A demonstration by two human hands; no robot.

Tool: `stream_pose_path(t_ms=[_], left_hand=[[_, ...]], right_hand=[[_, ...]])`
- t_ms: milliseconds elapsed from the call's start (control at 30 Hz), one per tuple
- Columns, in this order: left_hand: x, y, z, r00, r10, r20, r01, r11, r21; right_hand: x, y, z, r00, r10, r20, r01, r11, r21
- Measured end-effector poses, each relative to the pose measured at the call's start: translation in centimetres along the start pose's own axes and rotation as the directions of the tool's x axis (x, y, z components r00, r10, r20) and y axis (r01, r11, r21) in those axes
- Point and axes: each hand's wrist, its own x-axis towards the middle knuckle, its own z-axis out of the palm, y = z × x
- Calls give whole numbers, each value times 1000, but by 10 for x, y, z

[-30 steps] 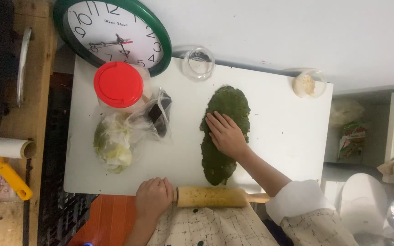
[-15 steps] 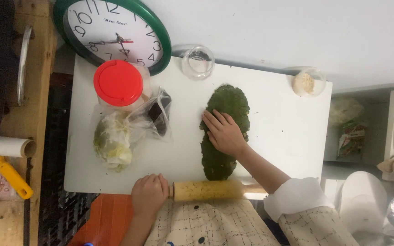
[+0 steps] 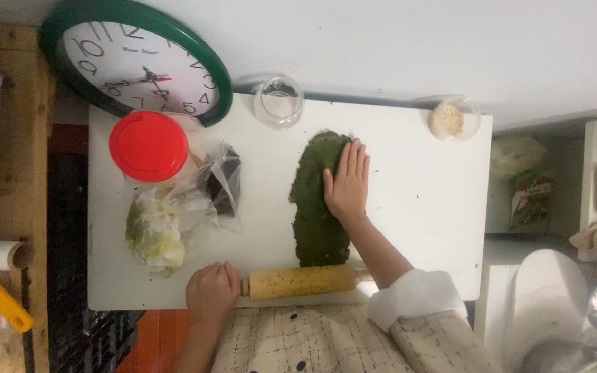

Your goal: Rolling out dark green fondant paste and shaping it around a white cylinder.

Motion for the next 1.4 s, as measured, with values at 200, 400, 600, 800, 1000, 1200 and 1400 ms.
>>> stream_pose_path(t_ms=[200,400,600,800,1000,1200,1400], left_hand=[[-16,2,15,994,-86,70,89,995,-44],[-22,21,10,913,-260,315,293,954,-63],[-45,17,46,861,-332,385,377,925,-47],[-67,49,100,670,-394,629,626,755,-194],[-73,89,146,912,-153,380,322,842,-433],[-34,159,43,798,-260,544,561,650,-513],[-35,167,49,893,-181,412,344,864,-367]], right_hand=[[-2,23,-1,998,-21,59,18,998,56],[-42,74,-96,987,-34,157,-1,976,218],[-70,119,-147,980,144,135,-159,981,112],[-54,100,-102,939,224,262,-337,757,560],[36,33,-69,940,225,256,-340,679,650],[103,15,-35,974,154,164,-184,965,186],[131,-23,-50,931,164,327,-177,984,10]])
